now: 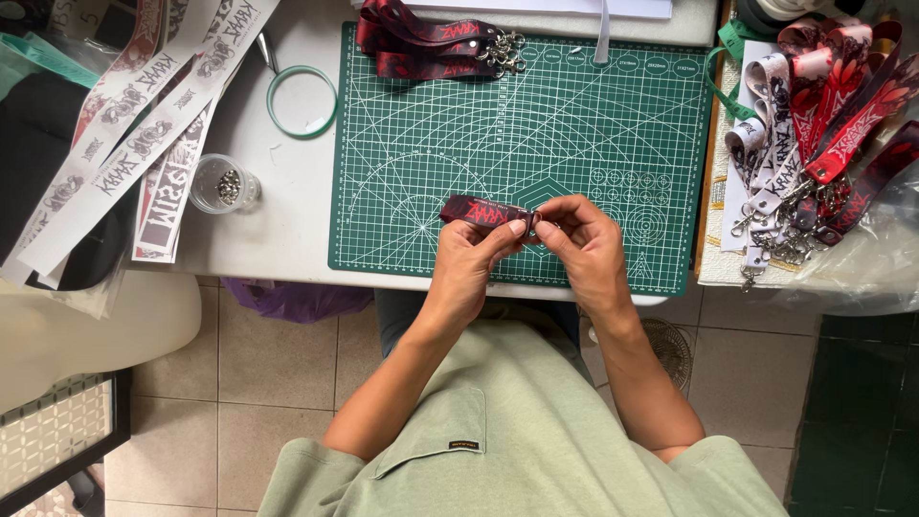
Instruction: The person attaches metal clasps to the ends of printed fabric lanyards. They repeatedly pick up a lanyard, thread a clasp through the loop, and secure it before placing the finished item on the cutting mat.
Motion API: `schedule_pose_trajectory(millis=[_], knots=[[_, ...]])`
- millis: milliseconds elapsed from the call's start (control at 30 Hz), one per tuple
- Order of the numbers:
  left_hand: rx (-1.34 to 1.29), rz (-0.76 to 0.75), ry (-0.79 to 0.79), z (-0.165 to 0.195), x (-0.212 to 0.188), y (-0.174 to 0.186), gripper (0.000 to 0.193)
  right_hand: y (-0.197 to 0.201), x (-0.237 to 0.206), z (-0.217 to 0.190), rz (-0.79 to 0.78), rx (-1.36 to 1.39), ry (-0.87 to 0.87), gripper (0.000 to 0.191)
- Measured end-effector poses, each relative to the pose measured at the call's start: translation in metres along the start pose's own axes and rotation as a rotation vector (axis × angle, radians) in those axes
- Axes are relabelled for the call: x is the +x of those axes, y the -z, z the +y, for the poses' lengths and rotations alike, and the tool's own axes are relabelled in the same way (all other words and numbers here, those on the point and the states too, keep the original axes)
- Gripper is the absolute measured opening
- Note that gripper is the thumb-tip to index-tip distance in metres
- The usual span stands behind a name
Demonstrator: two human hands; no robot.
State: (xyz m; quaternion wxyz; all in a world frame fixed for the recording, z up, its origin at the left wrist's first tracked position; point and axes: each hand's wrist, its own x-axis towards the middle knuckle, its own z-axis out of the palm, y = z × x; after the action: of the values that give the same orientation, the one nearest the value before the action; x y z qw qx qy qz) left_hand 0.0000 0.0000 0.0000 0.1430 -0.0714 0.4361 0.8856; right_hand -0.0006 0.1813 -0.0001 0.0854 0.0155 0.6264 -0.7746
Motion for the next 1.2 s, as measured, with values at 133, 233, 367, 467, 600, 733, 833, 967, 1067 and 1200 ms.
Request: schedule_pose_trajectory(millis=[133,233,367,467,600,733,833,967,1067,1200], knots=[[0.166,0.113,-0.087,0.014,-0.005,-0.014,0.015,-0.016,-0.01,-0.025,0.077,-0.447,0.231,0.023],[0.18,0.13,-0.085,0.021,-0.007,-0.019,0.014,-0.02,-0.008,-0.032,0.067,-0.534,0.316,0.023],[0.138,0.081,-0.06,0.026,-0.007,-0.019,0.015,-0.015,0.003,-0.031,0.029,-0.095,0.048,0.018],[0.141,0.093,-0.065,0.026,-0.006,-0.019,0.016,-0.014,0.003,-0.028,0.059,-0.107,-0.008,0.017],[0.194,0.125,-0.099,0.023,-0.006,-0.018,0.016,-0.014,-0.008,-0.028,0.041,-0.453,0.339,0.016],[0.169,0.105,-0.089,0.022,-0.005,-0.016,0.016,-0.014,-0.004,-0.027,0.075,-0.39,0.256,0.015],[0.115,0.097,-0.083,0.02,-0.005,-0.016,0.017,-0.013,0.0,-0.026,0.092,-0.127,0.032,0.017],[0.15,0.119,-0.098,0.019,-0.005,-0.016,0.017,-0.011,-0.002,-0.023,0.073,-0.194,0.084,0.016],[0.125,0.106,-0.086,0.018,-0.005,-0.018,0.017,-0.012,-0.003,-0.022,0.029,-0.179,0.152,0.017],[0.139,0.084,-0.131,0.018,-0.007,-0.02,0.021,-0.015,-0.002,-0.02,0.05,-0.158,0.095,0.018]])
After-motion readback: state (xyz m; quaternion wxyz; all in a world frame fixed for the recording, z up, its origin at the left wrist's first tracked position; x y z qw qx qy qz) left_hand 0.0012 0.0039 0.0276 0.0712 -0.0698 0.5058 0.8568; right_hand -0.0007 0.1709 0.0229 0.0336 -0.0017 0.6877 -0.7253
